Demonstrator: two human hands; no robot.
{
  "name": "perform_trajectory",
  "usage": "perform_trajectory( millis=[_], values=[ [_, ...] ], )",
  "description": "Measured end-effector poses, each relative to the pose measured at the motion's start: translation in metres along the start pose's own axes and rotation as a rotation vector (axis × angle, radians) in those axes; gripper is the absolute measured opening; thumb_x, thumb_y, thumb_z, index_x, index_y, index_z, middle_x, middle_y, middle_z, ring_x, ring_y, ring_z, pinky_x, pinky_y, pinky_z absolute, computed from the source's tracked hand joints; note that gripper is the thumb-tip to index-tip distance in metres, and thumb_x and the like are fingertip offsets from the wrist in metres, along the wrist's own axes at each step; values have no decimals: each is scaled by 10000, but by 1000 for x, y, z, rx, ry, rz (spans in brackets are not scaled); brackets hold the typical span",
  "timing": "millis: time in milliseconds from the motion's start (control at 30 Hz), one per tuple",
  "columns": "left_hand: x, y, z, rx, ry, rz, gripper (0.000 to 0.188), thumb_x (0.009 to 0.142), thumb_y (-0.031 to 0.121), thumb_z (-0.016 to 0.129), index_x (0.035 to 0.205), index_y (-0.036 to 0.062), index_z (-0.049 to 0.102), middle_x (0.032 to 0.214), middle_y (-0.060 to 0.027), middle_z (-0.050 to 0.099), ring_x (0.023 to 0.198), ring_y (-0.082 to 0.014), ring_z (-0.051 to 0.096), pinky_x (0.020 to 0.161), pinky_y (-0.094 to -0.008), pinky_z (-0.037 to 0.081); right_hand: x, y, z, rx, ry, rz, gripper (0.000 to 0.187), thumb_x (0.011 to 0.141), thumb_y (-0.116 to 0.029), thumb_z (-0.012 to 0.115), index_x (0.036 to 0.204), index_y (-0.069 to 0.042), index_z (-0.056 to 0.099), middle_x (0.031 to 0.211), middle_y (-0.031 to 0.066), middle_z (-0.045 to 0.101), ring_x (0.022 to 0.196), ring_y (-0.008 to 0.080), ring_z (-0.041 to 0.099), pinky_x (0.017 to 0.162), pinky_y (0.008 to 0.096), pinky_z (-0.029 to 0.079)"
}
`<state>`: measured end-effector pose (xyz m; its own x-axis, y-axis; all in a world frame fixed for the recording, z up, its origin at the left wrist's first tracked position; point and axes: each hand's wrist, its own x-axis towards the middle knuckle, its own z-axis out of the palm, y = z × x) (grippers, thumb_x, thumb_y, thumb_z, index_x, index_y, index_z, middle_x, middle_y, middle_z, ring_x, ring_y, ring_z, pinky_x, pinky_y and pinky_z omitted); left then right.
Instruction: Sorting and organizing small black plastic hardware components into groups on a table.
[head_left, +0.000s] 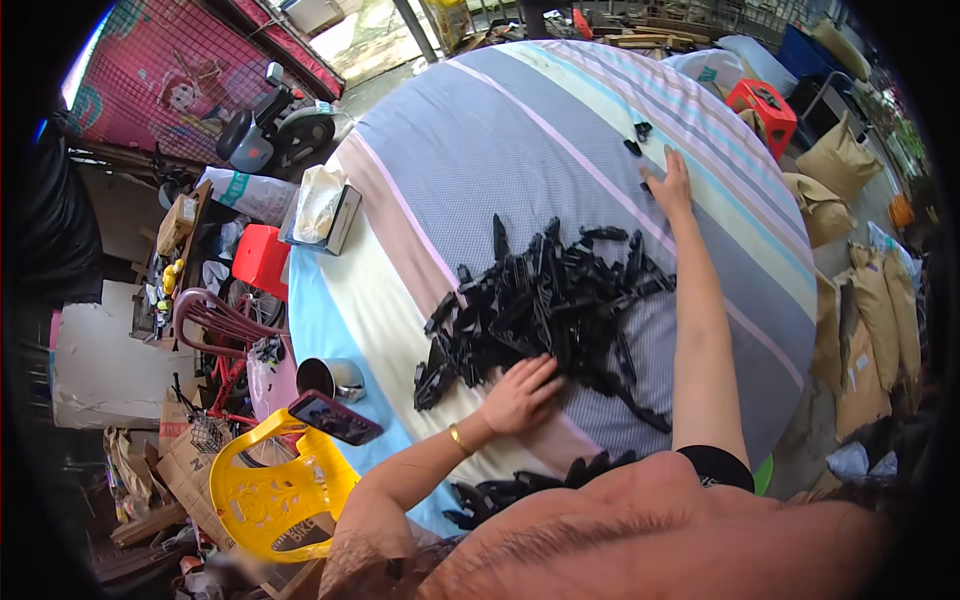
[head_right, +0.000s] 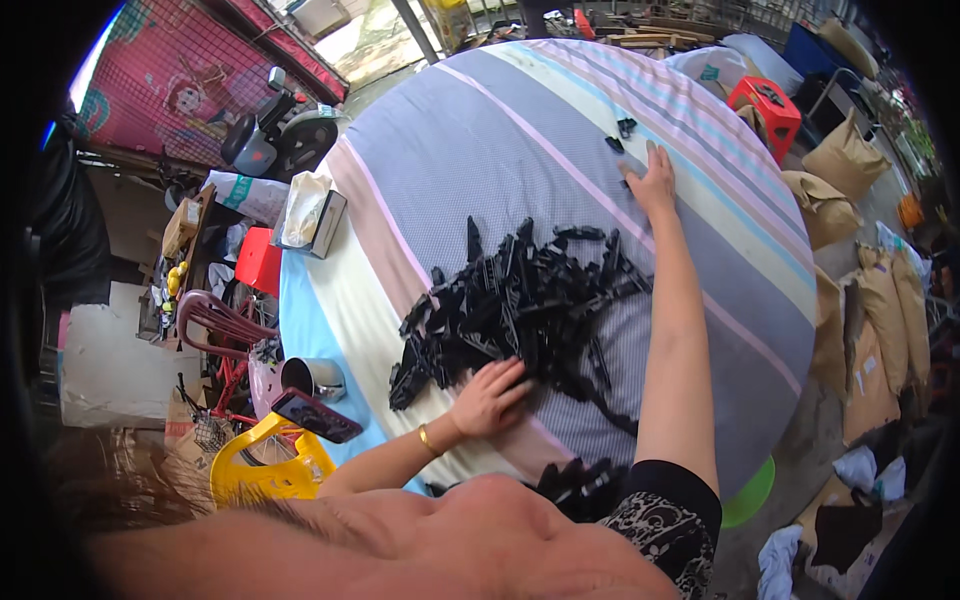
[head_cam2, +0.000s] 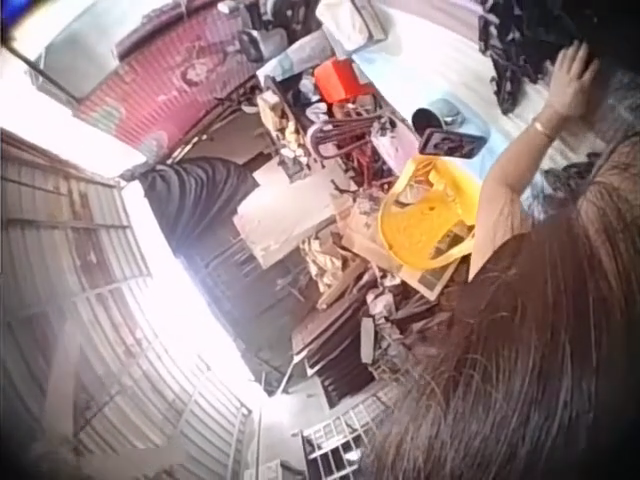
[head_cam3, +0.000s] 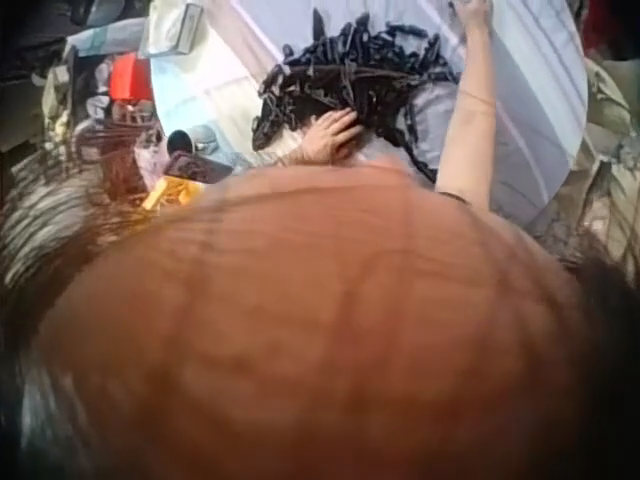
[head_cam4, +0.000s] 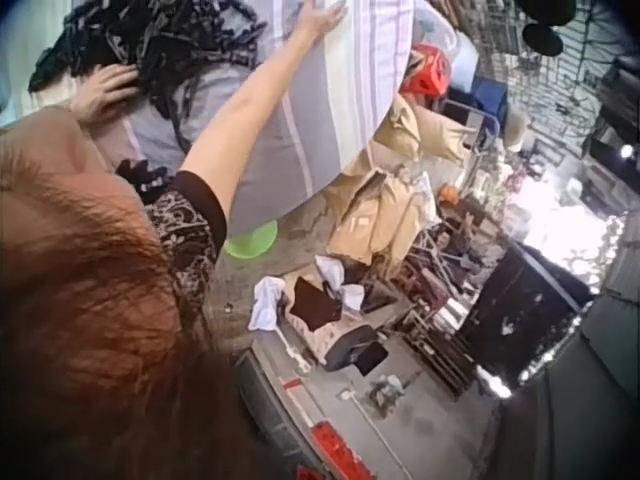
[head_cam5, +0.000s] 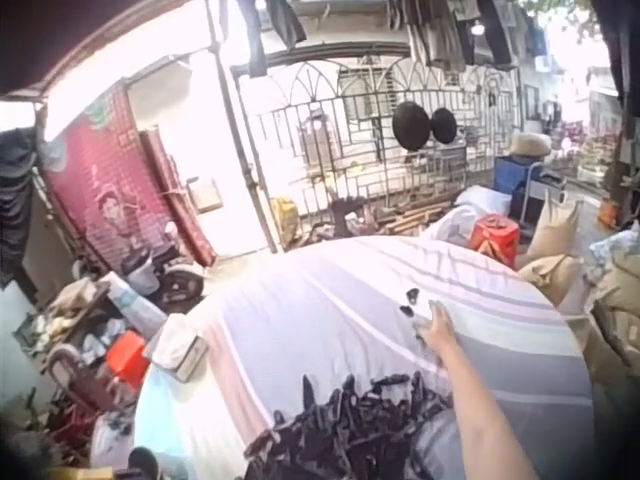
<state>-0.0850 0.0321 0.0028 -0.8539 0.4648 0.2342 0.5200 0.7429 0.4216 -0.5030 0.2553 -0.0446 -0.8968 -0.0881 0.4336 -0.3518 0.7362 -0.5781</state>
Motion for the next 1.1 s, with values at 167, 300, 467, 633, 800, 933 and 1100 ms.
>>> perform_trajectory(
  millis=[167,300,467,633,800,933,1100],
  values=[
    [1,-7,3,-26,-26,2,532,691,275,685,1169,73,565,1315,-179,445,1235,-334,413,989,-455,355,73,-7,50,-101,8,62,922,701,-723,542,1356,-93,393,1390,273,309,1292,400,305,1057,456,265],
    [-2,-9,3,-76,-68,-23,589,707,265,673,1235,64,508,1383,-159,383,1283,-320,363,1029,-438,312,84,-32,53,-322,-253,75,836,690,-728,538,1297,-156,491,1376,140,388,1272,306,364,1036,523,236],
    [0,-12,7,-86,-48,-11,591,675,261,689,1208,63,526,1337,-175,424,1244,-333,398,1005,-447,332,38,-34,55,252,-385,-328,331,663,-375,741,875,-122,716,1060,106,608,1012,282,545,895,373,420],
    [6,-11,6,-56,41,11,494,640,218,705,1093,62,583,1246,-182,480,1183,-359,442,965,-473,371,-54,-37,-24,279,-514,-389,202,668,-211,714,840,-107,693,1112,97,580,1069,281,507,930,375,394],
    [6,-8,6,31,81,-25,423,694,209,655,1093,85,588,1273,-176,474,1211,-343,425,999,-468,341,-154,-27,-127,210,-291,-312,105,715,-91,670,803,-40,648,976,77,619,943,268,560,817,357,450],
    [7,-5,10,53,118,1,434,694,201,644,1110,93,583,1263,-168,480,1205,-335,423,1009,-464,327,-260,-40,-177,124,-82,-127,110,729,-64,660,830,-22,644,995,91,619,974,281,559,853,349,441],
    [33,56,18,114,281,111,477,681,185,640,1148,128,562,1168,-93,505,1056,-281,482,895,-453,374,-342,-72,-194,110,55,-7,169,847,-80,563,989,-27,638,1103,123,608,1099,330,521,951,369,402]
  ],
)
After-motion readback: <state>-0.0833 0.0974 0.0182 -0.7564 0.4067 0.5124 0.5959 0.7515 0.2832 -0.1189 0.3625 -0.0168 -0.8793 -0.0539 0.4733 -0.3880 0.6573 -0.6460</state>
